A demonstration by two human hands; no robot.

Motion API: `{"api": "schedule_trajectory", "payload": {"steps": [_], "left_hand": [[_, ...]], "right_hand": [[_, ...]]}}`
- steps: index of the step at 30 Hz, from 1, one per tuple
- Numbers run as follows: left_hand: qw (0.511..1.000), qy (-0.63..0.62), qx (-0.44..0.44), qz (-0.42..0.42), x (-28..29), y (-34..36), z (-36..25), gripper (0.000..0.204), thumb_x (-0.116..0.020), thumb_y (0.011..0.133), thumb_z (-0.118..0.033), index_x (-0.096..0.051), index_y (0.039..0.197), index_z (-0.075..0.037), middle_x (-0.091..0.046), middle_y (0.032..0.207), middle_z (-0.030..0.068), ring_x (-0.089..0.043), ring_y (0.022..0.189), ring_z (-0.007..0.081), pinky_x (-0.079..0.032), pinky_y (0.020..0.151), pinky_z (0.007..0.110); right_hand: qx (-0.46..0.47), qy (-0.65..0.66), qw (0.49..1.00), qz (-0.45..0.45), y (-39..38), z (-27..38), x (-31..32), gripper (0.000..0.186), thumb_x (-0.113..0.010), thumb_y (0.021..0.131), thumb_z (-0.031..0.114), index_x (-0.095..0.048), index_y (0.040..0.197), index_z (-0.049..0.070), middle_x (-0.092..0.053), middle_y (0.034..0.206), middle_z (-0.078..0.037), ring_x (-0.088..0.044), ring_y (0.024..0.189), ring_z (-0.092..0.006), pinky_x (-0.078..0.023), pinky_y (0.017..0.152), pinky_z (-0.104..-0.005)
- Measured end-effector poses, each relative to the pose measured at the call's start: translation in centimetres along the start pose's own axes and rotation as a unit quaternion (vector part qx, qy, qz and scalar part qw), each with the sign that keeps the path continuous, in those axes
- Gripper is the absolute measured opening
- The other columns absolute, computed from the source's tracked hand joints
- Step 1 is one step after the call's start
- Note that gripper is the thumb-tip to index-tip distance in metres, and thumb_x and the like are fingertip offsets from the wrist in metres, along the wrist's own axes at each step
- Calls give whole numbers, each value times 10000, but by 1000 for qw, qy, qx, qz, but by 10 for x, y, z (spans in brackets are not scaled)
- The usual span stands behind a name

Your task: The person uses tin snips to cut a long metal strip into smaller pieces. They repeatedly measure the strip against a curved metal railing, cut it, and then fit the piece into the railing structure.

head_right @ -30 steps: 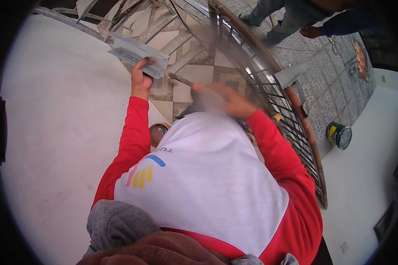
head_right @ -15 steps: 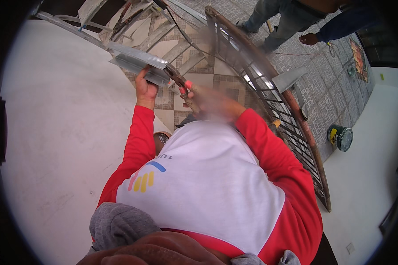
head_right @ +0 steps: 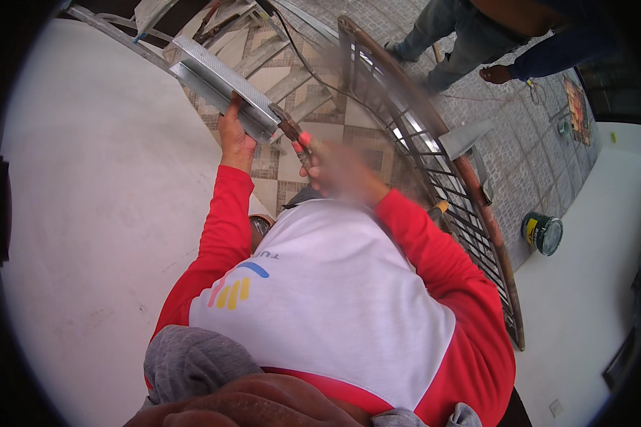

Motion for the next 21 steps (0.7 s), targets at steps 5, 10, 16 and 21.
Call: {"api": "schedule_trajectory", "payload": {"steps": [5, 10, 16, 21], "left_hand": [[998, -36, 18, 39, 1, 6, -2, 493, -793, 914, -222, -568, 1305, -25, -659, 1133, 75, -652, 1040, 244, -568, 887, 404], [999, -15, -26, -17, 5, 9, 0, 478, -778, 925, -188, -560, 1310, -9, -654, 1175, 94, -651, 1046, 249, -560, 895, 390], [999, 0, -38, -22, 0, 7, -13, 473, -767, 929, -150, -550, 1326, -10, -643, 1209, 105, -642, 1065, 254, -556, 905, 401], [999, 6, -43, 4, -9, 7, -20, 472, -775, 920, -138, -555, 1317, -7, -641, 1205, 101, -640, 1056, 247, -556, 891, 404]], "right_hand": [[-6, 247, 964, 101, -2, -8, -15, 198, -665, 980, 114, -518, 1113, 115, -641, 1045, -87, -567, 752, -112, -465, 604, -274], [59, -14, 997, -40, 12, -10, 3, 291, -663, 988, 142, -533, 1246, 110, -622, 1094, -75, -544, 734, -122, -462, 621, -273], [23, 40, 999, 29, 9, -9, 4, 421, -665, 990, 182, -511, 1371, 89, -522, 1424, -81, -608, 1225, -221, -535, 854, -344], [55, 108, 988, 91, -4, -2, 3, 665, -678, 960, 201, -383, 1549, 105, -514, 1396, -94, -513, 1350, -277, -542, 971, -390]]}}
Point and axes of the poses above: each hand's wrist, its own y-axis towards the middle knuckle, its own x-axis out of the back of the hand, z = x × y, the point moved 6 cm from there along y, towards the middle knuckle
